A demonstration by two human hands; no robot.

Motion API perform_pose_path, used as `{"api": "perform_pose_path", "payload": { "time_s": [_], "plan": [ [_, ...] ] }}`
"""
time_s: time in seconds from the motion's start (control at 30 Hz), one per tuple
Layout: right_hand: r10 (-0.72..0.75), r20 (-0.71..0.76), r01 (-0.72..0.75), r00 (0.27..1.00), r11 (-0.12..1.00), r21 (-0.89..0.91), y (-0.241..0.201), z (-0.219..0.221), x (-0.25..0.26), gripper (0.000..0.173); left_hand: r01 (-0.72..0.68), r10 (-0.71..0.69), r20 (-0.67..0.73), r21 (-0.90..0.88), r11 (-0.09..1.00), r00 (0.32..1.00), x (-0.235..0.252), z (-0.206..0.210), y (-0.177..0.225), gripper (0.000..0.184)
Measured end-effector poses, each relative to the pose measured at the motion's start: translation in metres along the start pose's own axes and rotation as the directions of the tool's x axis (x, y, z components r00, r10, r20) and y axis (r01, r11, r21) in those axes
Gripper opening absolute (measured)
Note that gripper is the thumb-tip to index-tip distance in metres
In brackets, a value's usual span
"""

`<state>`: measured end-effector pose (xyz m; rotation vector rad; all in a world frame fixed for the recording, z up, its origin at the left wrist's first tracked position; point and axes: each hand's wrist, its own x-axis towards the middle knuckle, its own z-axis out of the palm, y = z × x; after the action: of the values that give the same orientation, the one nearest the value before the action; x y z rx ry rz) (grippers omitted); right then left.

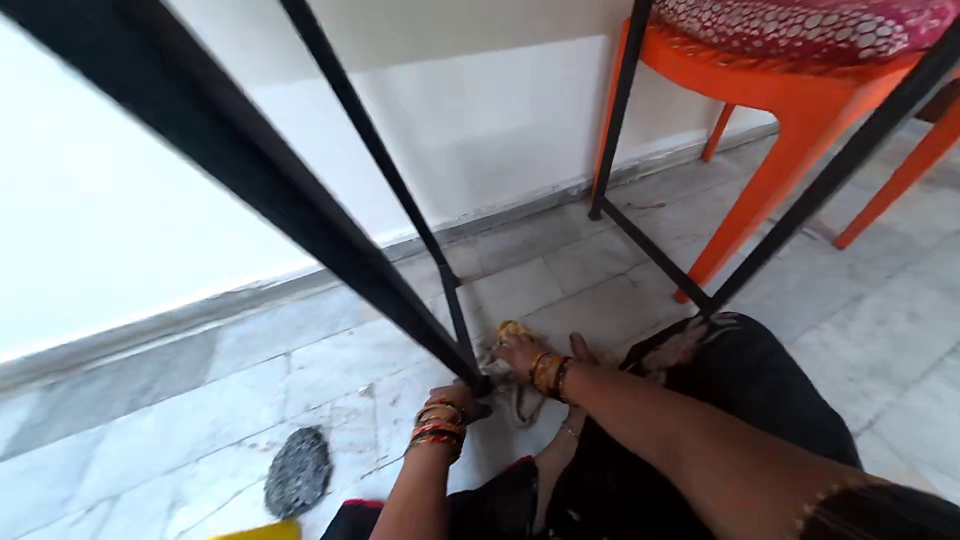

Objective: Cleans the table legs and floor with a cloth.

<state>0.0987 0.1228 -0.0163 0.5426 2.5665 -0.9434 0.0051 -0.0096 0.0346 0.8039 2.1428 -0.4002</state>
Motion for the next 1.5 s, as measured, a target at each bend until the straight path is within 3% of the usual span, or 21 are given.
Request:
{"api": "perform_pose_path", "payload": {
  "time_s": [0.13,0.27,0.33,0.37,0.5,0.63,0.83,1.03,1.17,1.3,1.5],
  "plan": [
    [-0.002,0.023,-0.003,1.000,0.979,0.205,0.005,-0.016,-0.014,0.056,0.020,-0.021,-0.032,-0.037,0.999,0.999,0.004,0.004,-0.006,0.081],
    [0.091,-0.315,0.089,0.945,0.853,0.514,-0.041,-0.065,-0.055,0.054,0.066,-0.068,-0.039,-0.033,0.997,0.997,0.004,0.005,-0.001,0.090],
    [0.038,-0.450,0.199,0.892,0.861,0.468,-0.058,-0.071,-0.057,0.051,0.085,-0.086,-0.017,-0.030,0.996,0.996,0.003,0.003,0.002,0.095],
    [-0.007,-0.449,0.213,0.894,0.887,0.410,-0.064,-0.068,-0.053,0.049,0.087,-0.088,-0.013,-0.031,0.996,0.996,0.004,0.002,0.002,0.095],
    [-0.125,-0.200,0.181,0.972,0.938,0.296,-0.061,-0.033,-0.004,0.048,0.091,-0.091,0.012,-0.033,0.995,0.996,0.009,0.003,0.002,0.103],
    [-0.053,-0.088,0.078,0.995,0.948,0.309,-0.071,-0.048,0.008,0.059,0.093,-0.092,0.034,-0.030,0.995,0.995,0.015,0.004,0.002,0.105],
    [-0.056,-0.305,0.156,0.951,0.936,0.315,-0.058,-0.049,0.094,0.058,0.062,-0.061,0.051,-0.025,0.998,0.997,0.022,0.004,-0.001,0.096],
    [-0.037,-0.308,0.105,0.951,0.973,0.204,-0.056,-0.104,0.162,0.048,-0.026,0.028,0.077,-0.031,0.999,0.997,0.020,-0.002,-0.001,0.081],
    [-0.038,-0.189,0.063,0.981,0.990,0.129,-0.057,-0.124,0.169,0.049,-0.070,0.071,0.093,-0.017,0.997,0.993,0.020,-0.005,-0.002,0.078],
    [-0.017,-0.300,0.085,0.954,0.973,0.214,-0.056,-0.108,0.161,0.049,-0.006,0.007,0.109,-0.013,1.000,0.994,0.020,-0.007,0.000,0.086],
    [-0.058,-0.413,0.131,0.909,0.980,0.151,-0.047,-0.056,0.112,0.065,0.022,-0.022,0.086,-0.004,1.000,0.996,0.021,-0.005,0.001,0.094]
  ]
}}
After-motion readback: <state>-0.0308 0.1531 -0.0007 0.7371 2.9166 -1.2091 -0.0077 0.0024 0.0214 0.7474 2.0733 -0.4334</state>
